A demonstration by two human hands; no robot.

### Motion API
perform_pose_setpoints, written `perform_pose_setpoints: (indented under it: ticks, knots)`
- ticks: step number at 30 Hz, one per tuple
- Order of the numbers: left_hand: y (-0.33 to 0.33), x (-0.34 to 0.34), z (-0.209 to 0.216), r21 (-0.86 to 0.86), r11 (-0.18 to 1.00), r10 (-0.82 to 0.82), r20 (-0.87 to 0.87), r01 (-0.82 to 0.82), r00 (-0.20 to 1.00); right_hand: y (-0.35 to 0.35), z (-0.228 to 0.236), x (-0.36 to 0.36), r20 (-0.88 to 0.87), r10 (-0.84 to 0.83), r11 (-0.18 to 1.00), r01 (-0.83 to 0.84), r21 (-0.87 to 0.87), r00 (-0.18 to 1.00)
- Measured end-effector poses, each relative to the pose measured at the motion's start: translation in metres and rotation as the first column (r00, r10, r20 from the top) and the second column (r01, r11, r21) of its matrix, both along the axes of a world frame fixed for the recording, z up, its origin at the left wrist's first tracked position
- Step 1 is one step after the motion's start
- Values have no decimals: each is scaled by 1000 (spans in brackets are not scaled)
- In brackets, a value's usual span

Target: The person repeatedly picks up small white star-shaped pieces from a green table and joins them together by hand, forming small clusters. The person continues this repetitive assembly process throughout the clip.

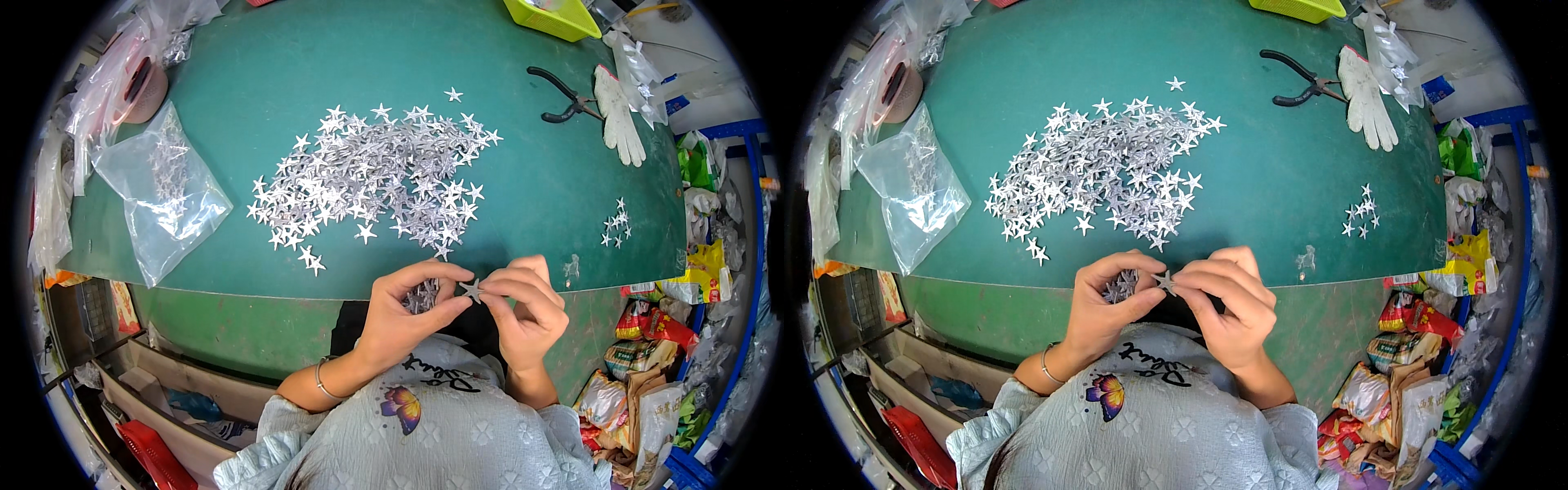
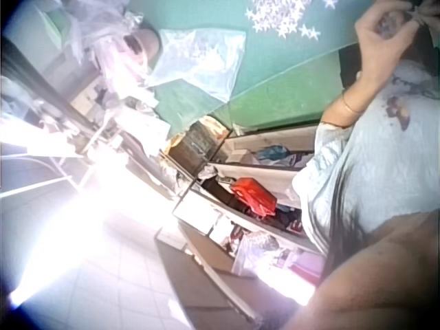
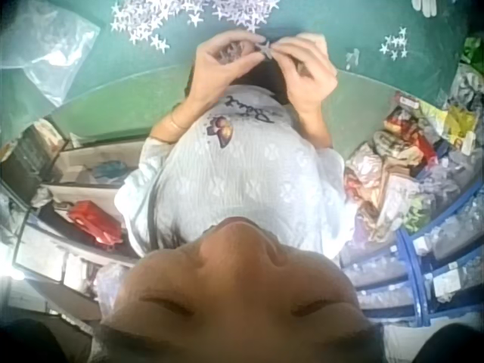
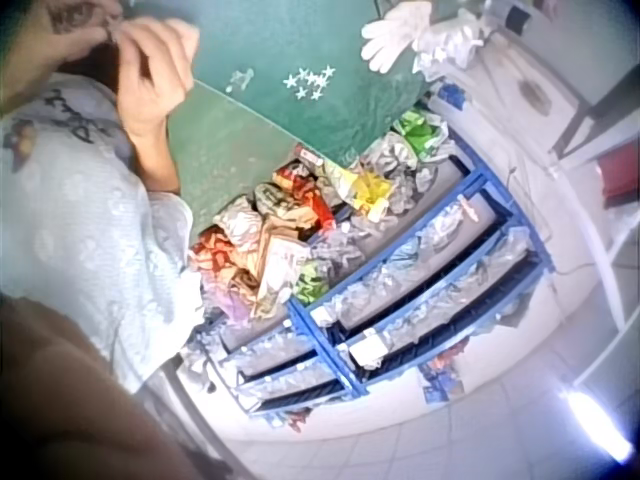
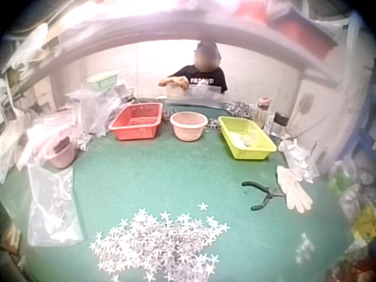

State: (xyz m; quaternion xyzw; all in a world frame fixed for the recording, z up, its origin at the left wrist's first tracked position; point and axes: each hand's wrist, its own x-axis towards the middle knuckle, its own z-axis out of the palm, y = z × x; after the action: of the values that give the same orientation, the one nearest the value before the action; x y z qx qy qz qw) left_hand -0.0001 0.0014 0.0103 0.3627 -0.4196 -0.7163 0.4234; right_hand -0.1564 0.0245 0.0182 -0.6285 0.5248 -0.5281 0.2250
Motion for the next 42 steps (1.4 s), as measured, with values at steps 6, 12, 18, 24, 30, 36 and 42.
perform_pose_setpoints:
  ticks: [6,12,18,24,30,36,42]
  knots:
    - [0,0,-1,-7,1000,-9,3,9,1000,0,0,-1,144,23,994,-39,107,989]
    - [-1,0,-4,-80,997,-5,66,11,998,1,-2,0,304,-1,976,-66,209,953]
    - [-2,0,-11,-202,979,15,158,18,987,-3,-9,-5,356,89,954,-183,238,930]
    - [-5,-2,-11,231,971,-23,-134,54,991,-14,-16,-4,385,138,901,-277,333,913]
    - [-10,4,-23,384,916,98,-498,118,861,-67,-26,-24,-423,-137,983,177,57,896]
    - [-12,-3,-16,352,936,150,-353,-17,923,-72,-40,-25,-603,-165,973,229,30,780]
    - [-11,2,-26,278,961,121,-446,8,887,-51,-31,-23,-320,-143,970,197,144,937]
